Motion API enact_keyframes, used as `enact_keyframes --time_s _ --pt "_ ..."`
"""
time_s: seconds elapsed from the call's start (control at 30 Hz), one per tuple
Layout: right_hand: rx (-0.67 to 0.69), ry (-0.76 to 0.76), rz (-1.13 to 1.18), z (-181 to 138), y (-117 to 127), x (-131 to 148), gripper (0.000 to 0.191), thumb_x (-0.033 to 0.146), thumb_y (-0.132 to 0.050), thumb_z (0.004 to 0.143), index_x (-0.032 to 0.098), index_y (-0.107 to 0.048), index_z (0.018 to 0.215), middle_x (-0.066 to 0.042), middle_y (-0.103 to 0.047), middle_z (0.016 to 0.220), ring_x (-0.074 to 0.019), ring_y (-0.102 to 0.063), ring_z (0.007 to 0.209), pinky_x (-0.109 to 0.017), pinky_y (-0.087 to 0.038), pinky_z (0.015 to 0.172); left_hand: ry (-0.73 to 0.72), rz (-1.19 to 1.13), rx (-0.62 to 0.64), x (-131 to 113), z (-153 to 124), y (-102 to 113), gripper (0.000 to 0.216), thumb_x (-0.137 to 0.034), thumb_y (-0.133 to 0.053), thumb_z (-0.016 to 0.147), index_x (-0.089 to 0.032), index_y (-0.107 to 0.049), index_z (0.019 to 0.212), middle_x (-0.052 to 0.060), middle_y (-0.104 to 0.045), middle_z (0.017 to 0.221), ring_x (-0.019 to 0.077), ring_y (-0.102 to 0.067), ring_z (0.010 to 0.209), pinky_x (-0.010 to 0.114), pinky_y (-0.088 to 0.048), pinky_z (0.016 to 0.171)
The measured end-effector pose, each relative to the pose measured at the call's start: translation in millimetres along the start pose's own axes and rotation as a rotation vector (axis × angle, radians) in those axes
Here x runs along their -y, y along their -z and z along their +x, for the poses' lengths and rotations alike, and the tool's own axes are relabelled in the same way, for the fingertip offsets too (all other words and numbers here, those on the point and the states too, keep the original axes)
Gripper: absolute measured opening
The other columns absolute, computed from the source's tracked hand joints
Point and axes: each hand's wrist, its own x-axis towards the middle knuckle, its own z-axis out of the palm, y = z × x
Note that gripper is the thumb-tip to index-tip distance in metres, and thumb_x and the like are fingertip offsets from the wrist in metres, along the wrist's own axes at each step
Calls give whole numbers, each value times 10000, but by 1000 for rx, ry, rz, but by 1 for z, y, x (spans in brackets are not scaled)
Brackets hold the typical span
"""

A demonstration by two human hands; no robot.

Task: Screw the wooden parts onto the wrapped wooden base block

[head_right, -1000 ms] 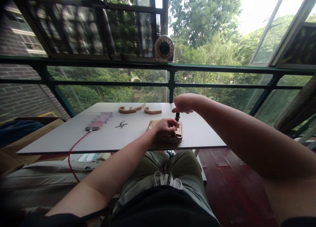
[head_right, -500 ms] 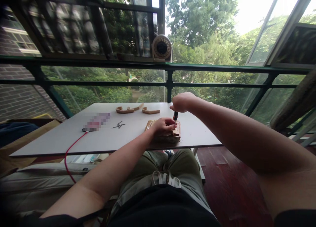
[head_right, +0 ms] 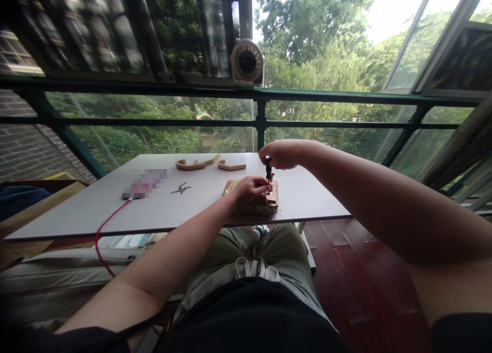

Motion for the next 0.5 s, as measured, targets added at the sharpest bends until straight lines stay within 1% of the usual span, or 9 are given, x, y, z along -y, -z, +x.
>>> enact_keyframes --time_s 0.1,0.2,0.33,0.5 --pt "87 -39 72 0 4 1 226 234 -539 854 198 -647 1049 -56 -686 739 -167 -594 587 -295 -394 579 0 -2 2 2 1 -1 323 -401 -591 804 -127 -701 936 63 -717 872 136 -623 704 226 -468 647" --pt "111 -65 61 3 6 2 193 315 -556 864 179 -672 937 -61 -673 677 -167 -586 554 -306 -389 574 -17 7 -2 3 1 -1 327 -396 -587 810 -128 -711 949 69 -723 897 141 -630 722 228 -473 656" --pt "108 -94 13 6 7 6 314 438 -560 859 169 -668 741 -80 -647 600 -179 -580 552 -327 -386 596 -46 0 12 2 0 -1 320 -379 -581 820 -130 -721 964 71 -727 938 144 -640 754 226 -482 678" --pt "111 -136 -80 10 8 15 475 566 -501 853 169 -650 639 -104 -608 522 -214 -582 574 -351 -392 604 -44 -9 3 2 0 -1 313 -366 -575 827 -127 -720 966 75 -728 960 160 -652 819 230 -486 712"
